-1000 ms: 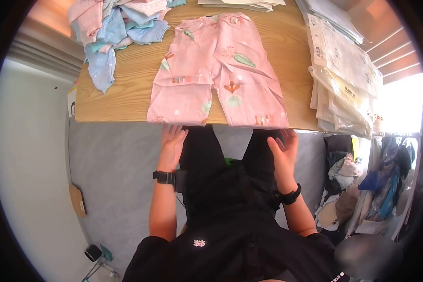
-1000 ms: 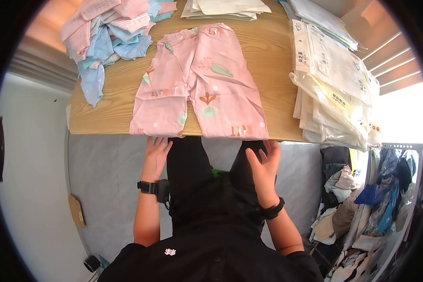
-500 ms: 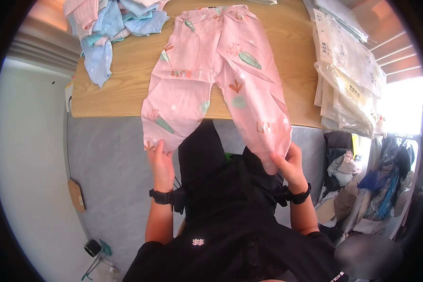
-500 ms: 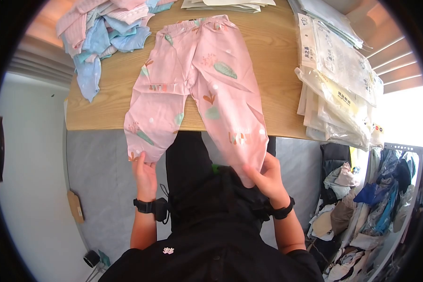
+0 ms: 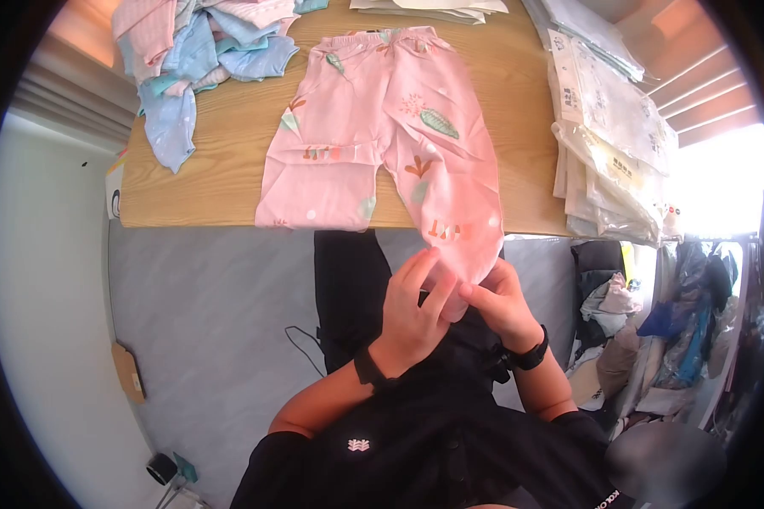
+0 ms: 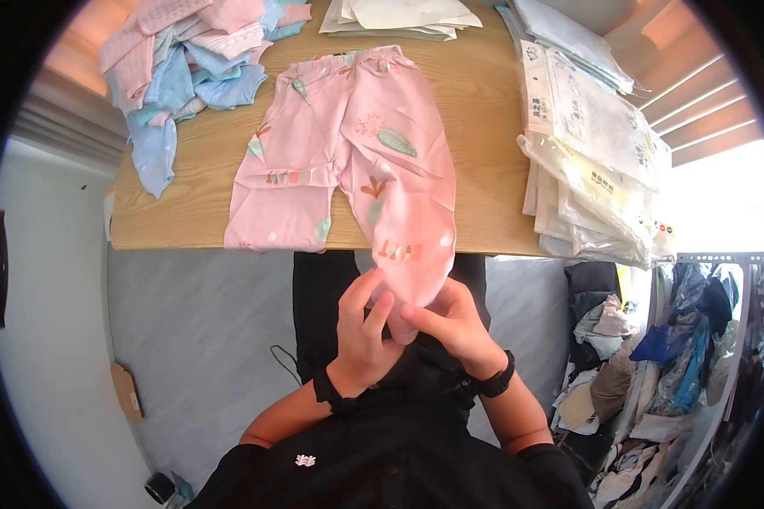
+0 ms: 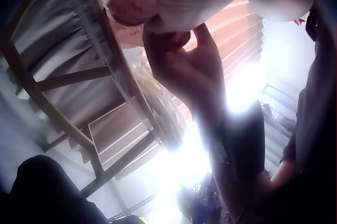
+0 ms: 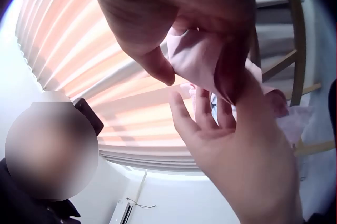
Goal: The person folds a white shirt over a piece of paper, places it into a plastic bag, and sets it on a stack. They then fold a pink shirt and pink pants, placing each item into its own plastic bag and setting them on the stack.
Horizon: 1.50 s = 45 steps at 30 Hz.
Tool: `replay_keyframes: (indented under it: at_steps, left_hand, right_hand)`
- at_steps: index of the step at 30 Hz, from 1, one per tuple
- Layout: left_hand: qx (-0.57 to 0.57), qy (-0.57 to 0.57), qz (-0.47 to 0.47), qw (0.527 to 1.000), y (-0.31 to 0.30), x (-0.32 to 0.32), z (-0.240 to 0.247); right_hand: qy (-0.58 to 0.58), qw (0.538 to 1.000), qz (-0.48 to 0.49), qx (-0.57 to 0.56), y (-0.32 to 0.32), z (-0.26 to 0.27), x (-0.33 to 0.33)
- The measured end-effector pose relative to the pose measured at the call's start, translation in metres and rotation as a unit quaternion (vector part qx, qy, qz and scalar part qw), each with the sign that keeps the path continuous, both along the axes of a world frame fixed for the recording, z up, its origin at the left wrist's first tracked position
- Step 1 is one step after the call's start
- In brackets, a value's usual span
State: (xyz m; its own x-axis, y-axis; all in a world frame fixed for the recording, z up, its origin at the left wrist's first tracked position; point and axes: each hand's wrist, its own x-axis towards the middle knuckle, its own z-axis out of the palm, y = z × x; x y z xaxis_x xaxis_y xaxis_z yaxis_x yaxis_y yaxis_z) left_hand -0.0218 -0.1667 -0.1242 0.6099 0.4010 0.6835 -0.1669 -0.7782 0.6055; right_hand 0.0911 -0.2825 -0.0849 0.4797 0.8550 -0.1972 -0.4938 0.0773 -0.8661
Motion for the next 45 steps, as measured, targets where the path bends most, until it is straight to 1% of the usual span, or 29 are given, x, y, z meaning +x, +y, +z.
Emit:
replay_keyframes:
  at_steps: [3,6,9,10,13,14,17,20,22,23,25,26,27,29,30,31,32,33,34,35,36,37,38,39,41,42,45]
  left_hand:
    - [0.006,0.004,-0.009,1.0,0.005,0.0,0.004]
    - [0.01,0.018,-0.042,0.999,0.018,-0.007,0.02]
    - [-0.002,-0.013,-0.037,0.999,0.022,-0.015,0.032]
    - [0.001,-0.024,-0.035,0.999,0.024,-0.016,0.037]
    - [-0.003,-0.037,-0.053,0.998,0.028,-0.02,0.05]
    - [-0.001,-0.039,-0.06,0.997,0.03,-0.022,0.053]
    - [-0.005,-0.046,-0.072,0.996,0.033,-0.03,0.06]
    - [-0.035,-0.062,-0.07,0.995,0.033,-0.034,0.062]
    - [-0.063,-0.068,-0.073,0.993,0.035,-0.038,0.062]
    - [-0.099,-0.074,-0.071,0.99,0.036,-0.04,0.061]
    - [-0.168,-0.086,-0.066,0.98,0.039,-0.045,0.058]
    - [-0.197,-0.12,-0.043,0.972,0.039,-0.047,0.053]
    - [-0.251,-0.131,-0.038,0.958,0.036,-0.053,0.046]
    - [-0.338,-0.127,0.005,0.932,0.032,-0.064,0.034]
    - [-0.426,-0.137,0.001,0.894,0.032,-0.071,0.025]
    - [-0.478,-0.159,0.03,0.864,0.035,-0.073,0.013]
    - [-0.569,-0.187,0.031,0.8,0.043,-0.071,0.004]
    - [-0.652,-0.214,0.031,0.727,0.053,-0.067,-0.004]
    - [-0.7,-0.206,0.03,0.683,0.064,-0.067,-0.017]
    - [-0.733,-0.178,0.056,0.654,0.073,-0.065,-0.025]
    - [-0.765,-0.149,0.082,0.621,0.082,-0.064,-0.03]
    - [-0.794,-0.121,0.108,0.586,0.088,-0.065,-0.038]
    - [-0.793,-0.114,0.091,0.592,0.092,-0.068,-0.052]
    - [-0.781,-0.108,0.08,0.61,0.096,-0.072,-0.069]
    - [-0.758,-0.095,0.056,0.642,0.099,-0.079,-0.102]
    - [-0.76,-0.093,0.044,0.642,0.103,-0.079,-0.11]
    - [-0.736,-0.107,-0.064,0.666,0.118,-0.074,-0.126]
  right_hand:
    - [0.007,1.0,-0.014,-0.012,-0.006,0.005,0.01]
    - [0.005,1.0,-0.015,-0.015,-0.005,0.009,0.018]
    - [0.095,0.991,-0.092,0.038,0.017,0.02,0.022]
    - [0.117,0.989,-0.085,0.042,0.02,0.014,0.03]
    - [0.126,0.987,-0.085,0.043,0.046,0.018,0.062]
    - [0.096,0.993,-0.047,0.044,0.057,0.027,0.075]
    - [0.059,0.995,-0.076,0.011,0.091,0.036,0.105]
    - [0.118,0.993,-0.001,0.013,0.112,0.026,0.156]
    - [0.066,0.997,-0.026,0.005,0.133,0.022,0.186]
    - [0.041,0.999,-0.036,0.0,0.144,0.022,0.198]
    - [0.011,1.0,-0.017,-0.011,0.17,0.032,0.217]
    - [-0.004,1.0,-0.008,-0.015,0.181,0.038,0.222]
    - [-0.053,0.998,-0.019,-0.023,0.194,0.047,0.221]
    - [-0.149,0.987,-0.043,-0.036,0.225,0.068,0.207]
    - [-0.173,0.984,-0.026,-0.041,0.241,0.078,0.194]
    - [-0.196,0.979,-0.011,-0.046,0.258,0.087,0.179]
    - [-0.219,0.974,0.005,-0.05,0.27,0.09,0.169]
    - [-0.22,0.973,0.049,-0.056,0.28,0.086,0.165]
    - [-0.222,0.969,0.093,-0.06,0.292,0.081,0.164]
    - [-0.225,0.963,0.136,-0.063,0.303,0.075,0.167]
    - [-0.308,0.936,0.118,-0.122,0.313,0.062,0.172]
    - [-0.447,0.874,0.119,-0.151,0.322,0.048,0.183]
    - [-0.576,0.79,0.117,-0.175,0.327,0.035,0.202]
    - [-0.69,0.688,0.111,-0.196,0.328,0.028,0.214]
    - [-0.678,0.686,0.131,-0.23,0.324,0.029,0.221]
    - [-0.671,0.684,0.139,-0.248,0.322,0.032,0.22]
    - [-0.64,0.708,0.137,-0.265,0.319,0.038,0.219]
